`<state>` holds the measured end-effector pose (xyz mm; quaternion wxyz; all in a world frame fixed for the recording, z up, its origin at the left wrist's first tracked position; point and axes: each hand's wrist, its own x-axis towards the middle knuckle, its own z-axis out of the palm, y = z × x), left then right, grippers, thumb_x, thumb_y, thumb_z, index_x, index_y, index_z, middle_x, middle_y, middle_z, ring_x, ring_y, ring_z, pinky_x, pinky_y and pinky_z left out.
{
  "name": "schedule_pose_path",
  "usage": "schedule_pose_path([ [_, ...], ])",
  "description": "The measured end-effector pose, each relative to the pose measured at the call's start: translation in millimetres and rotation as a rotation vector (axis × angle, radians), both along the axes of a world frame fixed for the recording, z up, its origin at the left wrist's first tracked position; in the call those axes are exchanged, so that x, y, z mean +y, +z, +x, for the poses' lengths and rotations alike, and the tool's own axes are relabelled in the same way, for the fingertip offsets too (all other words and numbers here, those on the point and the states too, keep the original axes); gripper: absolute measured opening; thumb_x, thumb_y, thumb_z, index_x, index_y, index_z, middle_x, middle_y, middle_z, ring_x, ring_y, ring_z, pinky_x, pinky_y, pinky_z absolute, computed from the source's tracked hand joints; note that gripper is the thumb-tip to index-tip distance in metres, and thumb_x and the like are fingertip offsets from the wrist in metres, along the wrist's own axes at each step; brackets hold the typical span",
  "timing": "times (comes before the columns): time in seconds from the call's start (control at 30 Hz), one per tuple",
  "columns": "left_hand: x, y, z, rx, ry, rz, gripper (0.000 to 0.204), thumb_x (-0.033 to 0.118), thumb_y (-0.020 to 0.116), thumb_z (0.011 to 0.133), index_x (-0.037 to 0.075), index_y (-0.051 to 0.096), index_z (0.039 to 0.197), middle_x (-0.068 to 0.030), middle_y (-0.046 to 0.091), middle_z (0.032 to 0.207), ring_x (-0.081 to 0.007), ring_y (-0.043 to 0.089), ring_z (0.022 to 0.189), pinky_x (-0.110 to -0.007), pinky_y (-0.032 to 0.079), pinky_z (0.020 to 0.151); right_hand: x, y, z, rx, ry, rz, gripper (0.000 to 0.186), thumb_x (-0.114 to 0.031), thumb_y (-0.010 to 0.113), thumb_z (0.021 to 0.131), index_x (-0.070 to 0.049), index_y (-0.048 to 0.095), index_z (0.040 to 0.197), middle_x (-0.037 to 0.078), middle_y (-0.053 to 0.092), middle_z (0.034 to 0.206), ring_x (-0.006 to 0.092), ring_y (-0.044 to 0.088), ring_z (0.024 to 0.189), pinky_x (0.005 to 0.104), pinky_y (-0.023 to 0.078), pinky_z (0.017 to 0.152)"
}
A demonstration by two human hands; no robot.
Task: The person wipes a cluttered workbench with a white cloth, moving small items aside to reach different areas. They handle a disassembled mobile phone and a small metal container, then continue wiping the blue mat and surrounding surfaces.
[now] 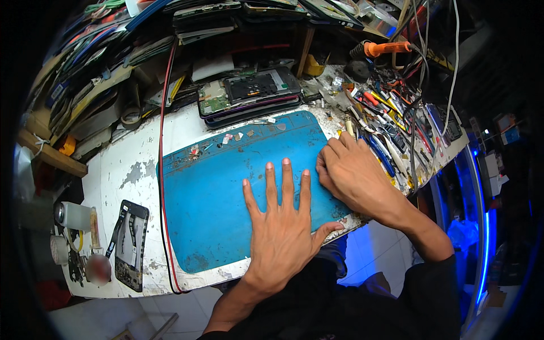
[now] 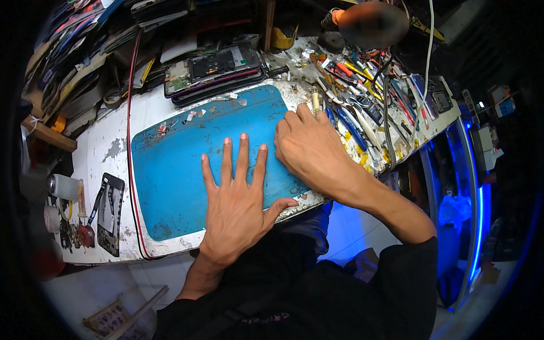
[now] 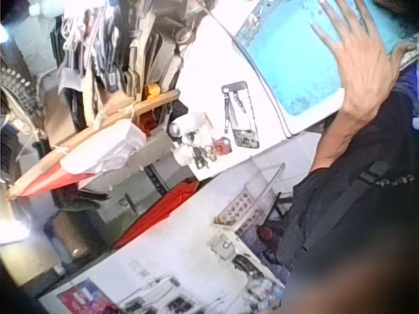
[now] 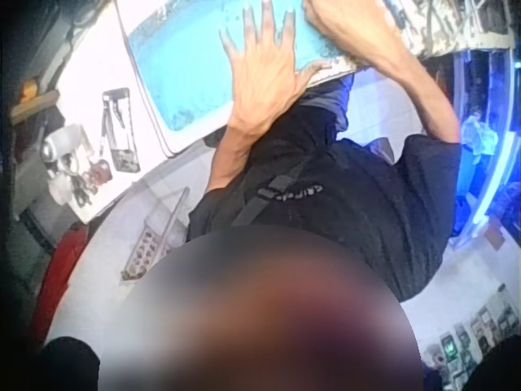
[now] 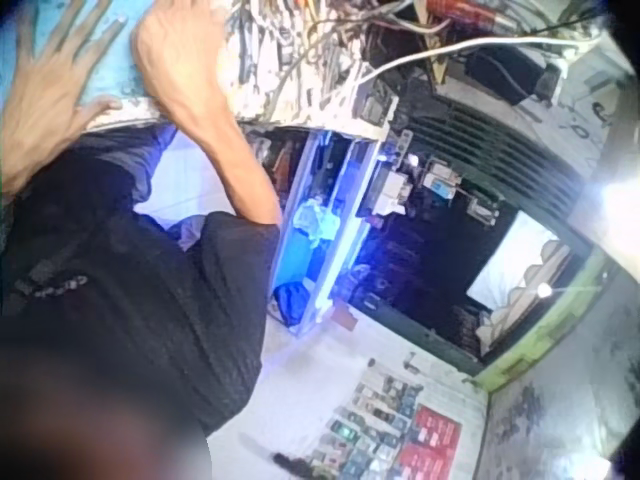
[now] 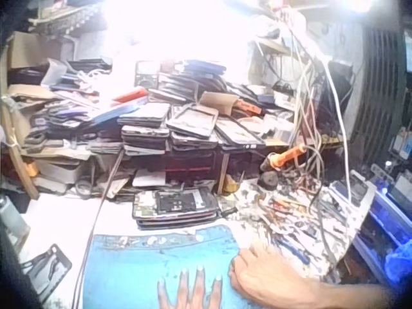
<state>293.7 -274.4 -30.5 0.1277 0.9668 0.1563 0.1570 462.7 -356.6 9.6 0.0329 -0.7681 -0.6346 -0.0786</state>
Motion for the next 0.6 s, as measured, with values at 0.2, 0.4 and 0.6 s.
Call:
schedule_pose_path([
  [0.2, 0, 0, 0, 0.035, 0.014, -0.065, 0.094, 0.073, 0.053, 0.087, 0.003, 0.045, 0.149, -0.0277, 0.031, 0.158, -0.0464, 0.025, 0.147, -0.071, 0.012, 0.115, -4, -2, 8, -0.114, 0.176, -0.048, 0.018, -0.019, 0.062, 0.090, -0.002, 0.059, 0.094, 0.010, 0.056, 0.091, 0.0245, 0.056, 0.092, 0.0391, 0.042, 0.074],
  [0.4, -1, 1, 1, 0.004, 0.019, -0.060, 0.089, 0.070, 0.054, 0.088, 0.003, 0.048, 0.147, -0.0261, 0.037, 0.155, -0.0448, 0.027, 0.147, -0.073, 0.015, 0.113, -21, 7, 16, 0.051, 0.233, -0.138, 0.018, -0.010, 0.066, 0.087, -0.005, 0.054, 0.099, 0.010, 0.060, 0.115, 0.0278, 0.055, 0.107, 0.0402, 0.041, 0.088],
  [0.6, 0, 6, 1, 0.058, 0.006, -0.055, 0.098, 0.076, 0.056, 0.081, 0.007, 0.045, 0.150, -0.0287, 0.033, 0.156, -0.0473, 0.025, 0.147, -0.074, 0.013, 0.113, -54, 30, 20, 0.444, 0.204, -0.003, 0.018, -0.002, 0.065, 0.085, -0.005, 0.052, 0.097, 0.013, 0.062, 0.124, 0.0309, 0.058, 0.109, 0.0435, 0.044, 0.095],
])
